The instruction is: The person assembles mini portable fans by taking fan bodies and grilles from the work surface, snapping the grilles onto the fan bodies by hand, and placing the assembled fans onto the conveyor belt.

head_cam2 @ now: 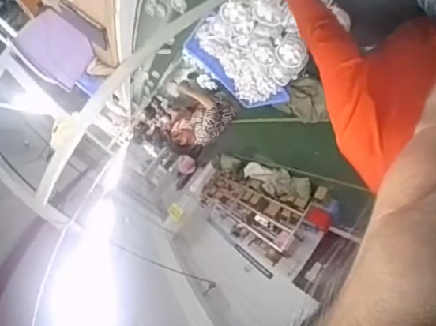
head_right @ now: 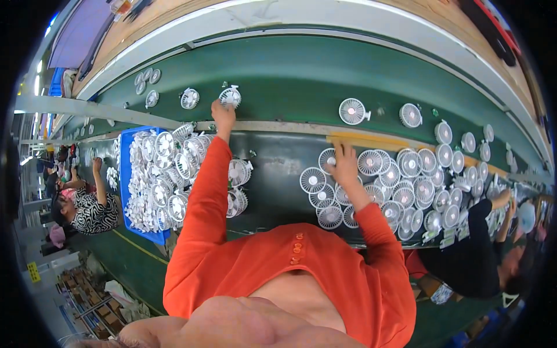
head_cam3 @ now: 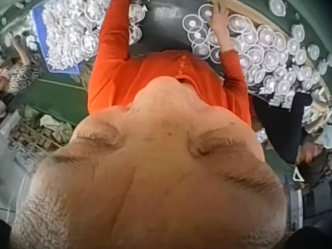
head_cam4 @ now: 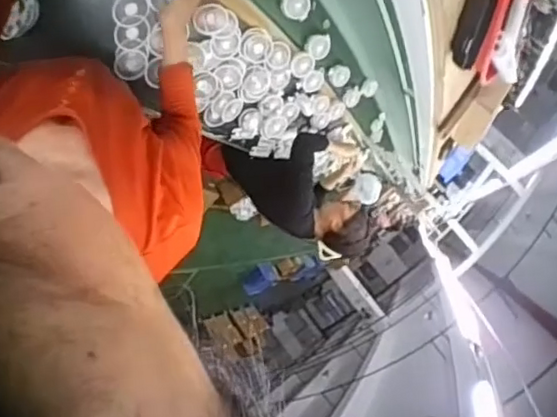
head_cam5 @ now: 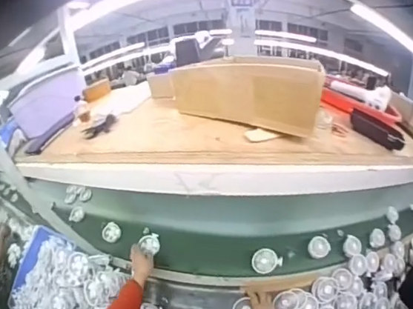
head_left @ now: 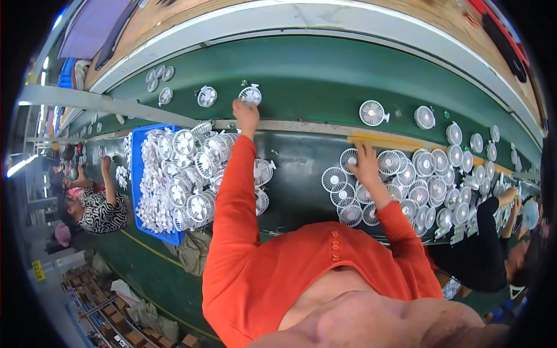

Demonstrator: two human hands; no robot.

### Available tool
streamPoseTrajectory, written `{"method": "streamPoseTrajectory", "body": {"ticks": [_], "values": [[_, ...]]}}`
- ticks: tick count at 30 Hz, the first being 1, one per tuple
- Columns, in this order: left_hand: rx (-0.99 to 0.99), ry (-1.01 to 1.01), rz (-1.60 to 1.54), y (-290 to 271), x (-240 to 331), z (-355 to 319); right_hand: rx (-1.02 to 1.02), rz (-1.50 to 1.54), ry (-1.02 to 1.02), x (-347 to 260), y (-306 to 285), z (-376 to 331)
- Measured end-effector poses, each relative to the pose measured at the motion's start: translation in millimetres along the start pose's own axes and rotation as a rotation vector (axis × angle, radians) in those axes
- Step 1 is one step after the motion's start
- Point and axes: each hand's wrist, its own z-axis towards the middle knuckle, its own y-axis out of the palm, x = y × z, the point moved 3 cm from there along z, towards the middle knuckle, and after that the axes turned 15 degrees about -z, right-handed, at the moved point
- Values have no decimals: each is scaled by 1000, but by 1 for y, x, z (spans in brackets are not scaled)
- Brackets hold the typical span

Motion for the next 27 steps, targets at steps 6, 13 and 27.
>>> {"method": "streamPoseTrajectory", "body": {"ticks": [6, 13, 27], "values": [[-167, -211, 70, 36, -18, 41, -28, -22, 43, 8, 9, 0], [-236, -197, -8, 45, 19, -5, 1, 570, 230, -4, 12, 56], [-314, -1064, -1568, 48, 154, -216, -104, 595, -308, -96, -34, 25]]}}
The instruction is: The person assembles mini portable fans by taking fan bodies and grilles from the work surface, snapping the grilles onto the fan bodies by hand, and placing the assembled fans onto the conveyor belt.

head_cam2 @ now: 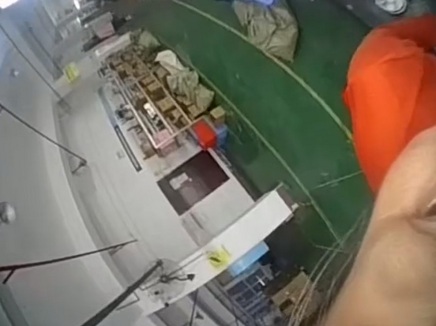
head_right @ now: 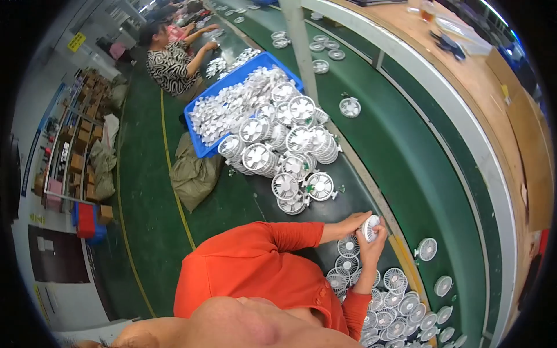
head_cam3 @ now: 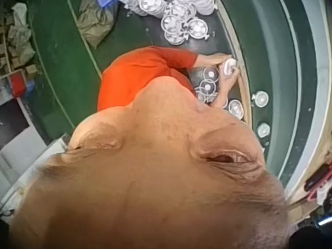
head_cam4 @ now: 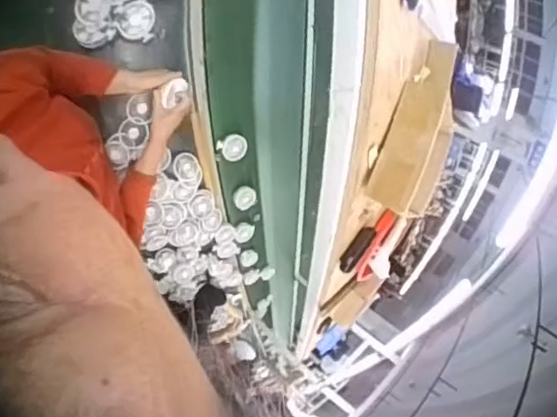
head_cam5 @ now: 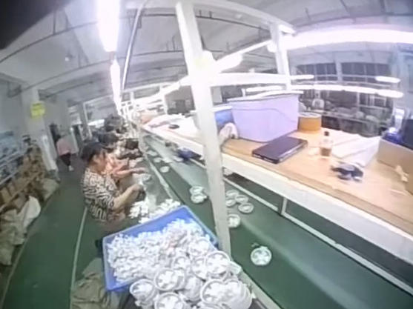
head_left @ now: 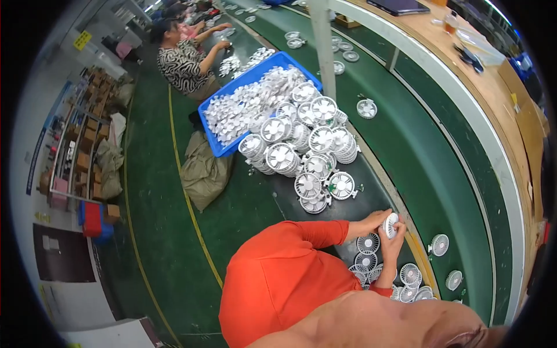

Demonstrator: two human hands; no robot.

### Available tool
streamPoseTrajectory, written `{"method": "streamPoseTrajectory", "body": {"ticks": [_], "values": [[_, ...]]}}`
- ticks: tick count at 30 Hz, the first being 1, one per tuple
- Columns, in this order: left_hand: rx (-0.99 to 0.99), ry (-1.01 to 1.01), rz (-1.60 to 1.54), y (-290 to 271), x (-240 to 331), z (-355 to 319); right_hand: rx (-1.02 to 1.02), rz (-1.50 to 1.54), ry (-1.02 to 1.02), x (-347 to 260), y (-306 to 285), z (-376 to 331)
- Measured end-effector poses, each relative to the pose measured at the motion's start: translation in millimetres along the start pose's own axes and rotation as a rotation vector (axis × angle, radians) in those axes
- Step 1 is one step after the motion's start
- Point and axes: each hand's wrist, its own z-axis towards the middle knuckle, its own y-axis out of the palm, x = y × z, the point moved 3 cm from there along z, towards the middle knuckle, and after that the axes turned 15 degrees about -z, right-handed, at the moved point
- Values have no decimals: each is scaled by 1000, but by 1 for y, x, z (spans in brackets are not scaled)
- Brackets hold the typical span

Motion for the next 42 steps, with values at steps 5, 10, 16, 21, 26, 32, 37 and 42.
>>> {"method": "streamPoseTrajectory", "body": {"ticks": [5, 10, 16, 21, 26, 32, 37, 42], "values": [[-87, -305, -473, -18, -20, -8, -8, -132, -215, -23, 8, -19], [-26, -299, -482, -10, -4, -34, -102, -378, -291, -49, 10, -29], [53, 186, 7, 14, 6, -43, 142, 61, -38, -21, 30, -33], [-15, 765, 895, 45, 13, -62, 33, 397, 484, 34, 73, -39], [-417, 362, 831, -6, -21, -24, 268, 954, 145, -26, 53, -2], [-486, 360, 958, 52, -33, -58, 376, 904, 189, -30, -18, -63], [-314, 482, 1010, 66, -6, -69, 509, 801, 515, -20, 2, -54], [-333, 493, 1173, 39, 9, -25, 104, 25, 207, 96, 38, -3]]}}
